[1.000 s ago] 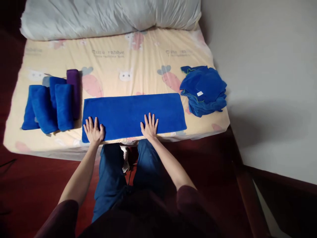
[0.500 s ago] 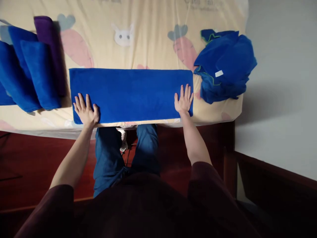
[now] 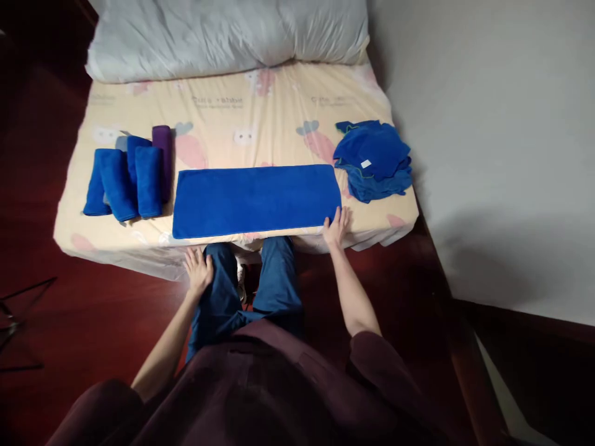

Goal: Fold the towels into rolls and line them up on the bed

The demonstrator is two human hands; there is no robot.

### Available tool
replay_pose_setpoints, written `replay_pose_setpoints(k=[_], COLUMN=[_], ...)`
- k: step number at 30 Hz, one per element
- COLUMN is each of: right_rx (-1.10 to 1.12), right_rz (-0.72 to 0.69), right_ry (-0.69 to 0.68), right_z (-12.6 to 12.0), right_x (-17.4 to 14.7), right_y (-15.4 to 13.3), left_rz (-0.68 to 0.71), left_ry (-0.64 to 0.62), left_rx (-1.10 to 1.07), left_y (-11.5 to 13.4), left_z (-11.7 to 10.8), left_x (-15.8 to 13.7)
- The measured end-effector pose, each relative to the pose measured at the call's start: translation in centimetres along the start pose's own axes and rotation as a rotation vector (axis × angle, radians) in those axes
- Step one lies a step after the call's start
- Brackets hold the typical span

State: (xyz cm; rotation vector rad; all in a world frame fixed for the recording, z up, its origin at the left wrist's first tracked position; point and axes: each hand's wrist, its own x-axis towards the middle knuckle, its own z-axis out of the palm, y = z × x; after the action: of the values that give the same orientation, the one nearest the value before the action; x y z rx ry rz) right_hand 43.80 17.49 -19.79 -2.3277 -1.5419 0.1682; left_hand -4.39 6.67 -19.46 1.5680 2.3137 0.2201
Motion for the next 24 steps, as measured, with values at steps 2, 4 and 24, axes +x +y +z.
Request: replay_pose_setpoints(k=[2,4,24], right_rx=[0.230,0.512,1.671], right_rz=[0.041,0.088,0.469], right_ry=[0.096,0.098,-0.504], right_z=[1.0,2.2,5.8], right_x=[-3.9,-8.5,-20.3], right_y=[-3.5,-7.5,-17.4], left_rz=[-0.018,0.064,0.189], left_ry=[-0.088,-0.116,-0.043], left_rx=[0.011,0.075,0.241], left_y=[1.1,2.1,1.7], left_z=[1.1,1.7,1.3], left_x=[-3.7,-6.5,-9.5])
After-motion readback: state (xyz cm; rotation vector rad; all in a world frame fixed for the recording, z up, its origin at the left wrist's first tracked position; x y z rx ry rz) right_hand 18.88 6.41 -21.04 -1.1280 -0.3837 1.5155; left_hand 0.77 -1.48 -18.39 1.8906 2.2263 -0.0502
